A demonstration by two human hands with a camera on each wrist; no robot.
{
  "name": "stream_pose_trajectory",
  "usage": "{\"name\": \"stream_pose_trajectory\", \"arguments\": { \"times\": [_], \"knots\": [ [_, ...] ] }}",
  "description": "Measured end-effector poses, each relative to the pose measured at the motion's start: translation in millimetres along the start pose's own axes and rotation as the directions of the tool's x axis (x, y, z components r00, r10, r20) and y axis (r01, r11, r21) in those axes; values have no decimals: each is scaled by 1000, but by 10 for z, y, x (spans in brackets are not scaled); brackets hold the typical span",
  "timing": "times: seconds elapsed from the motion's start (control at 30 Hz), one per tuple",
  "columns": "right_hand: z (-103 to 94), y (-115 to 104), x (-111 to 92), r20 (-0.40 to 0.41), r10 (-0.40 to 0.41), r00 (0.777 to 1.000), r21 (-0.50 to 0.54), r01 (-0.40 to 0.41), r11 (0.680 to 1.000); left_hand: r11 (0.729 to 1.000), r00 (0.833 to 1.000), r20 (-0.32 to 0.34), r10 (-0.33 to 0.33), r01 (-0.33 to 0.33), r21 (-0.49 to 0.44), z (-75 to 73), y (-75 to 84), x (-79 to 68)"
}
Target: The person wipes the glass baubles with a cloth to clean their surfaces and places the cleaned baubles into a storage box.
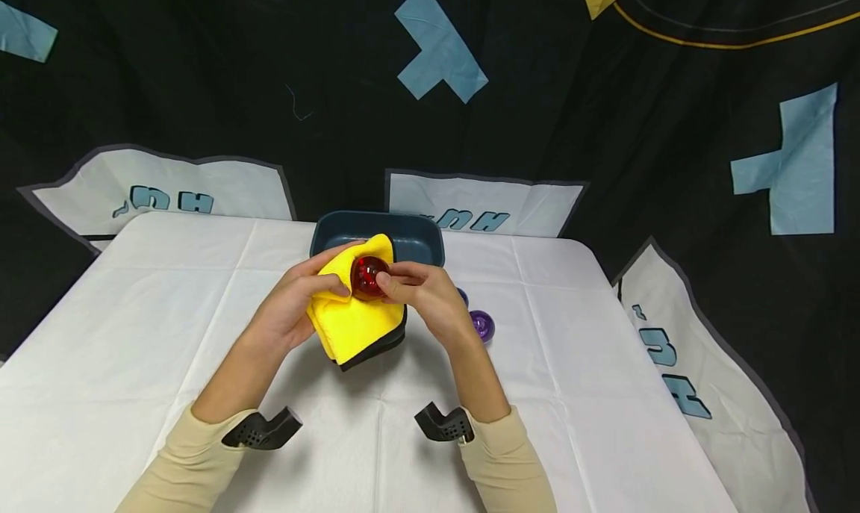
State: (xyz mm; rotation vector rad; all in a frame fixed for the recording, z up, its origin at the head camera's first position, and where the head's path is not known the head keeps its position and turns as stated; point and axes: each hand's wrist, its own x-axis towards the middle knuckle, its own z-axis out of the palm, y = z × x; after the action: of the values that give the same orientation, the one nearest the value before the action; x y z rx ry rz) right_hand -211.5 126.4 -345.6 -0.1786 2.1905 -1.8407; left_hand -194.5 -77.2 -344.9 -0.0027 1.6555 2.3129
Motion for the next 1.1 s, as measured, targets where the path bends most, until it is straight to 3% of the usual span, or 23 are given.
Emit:
{"name": "stream_pose_trajectory", "arguments": {
  "times": [0.3,0.53,0.83,1.1],
  "knots": [
    [42,-26,-43,-29,-100,995,41,101,994,1000,1000,9,13,-13,-11,-15,-11,11],
    [36,-10,-20,-24,-79,997,-31,78,996,1000,1000,14,16,-16,-5,-16,-23,13],
    [7,-16,-3,95,-22,995,43,18,999,1000,1000,22,15,-15,-15,3,-28,6],
    [54,-8,-25,-53,-85,995,113,91,989,999,999,-6,40,-39,6,-12,-20,10]
  ]
}}
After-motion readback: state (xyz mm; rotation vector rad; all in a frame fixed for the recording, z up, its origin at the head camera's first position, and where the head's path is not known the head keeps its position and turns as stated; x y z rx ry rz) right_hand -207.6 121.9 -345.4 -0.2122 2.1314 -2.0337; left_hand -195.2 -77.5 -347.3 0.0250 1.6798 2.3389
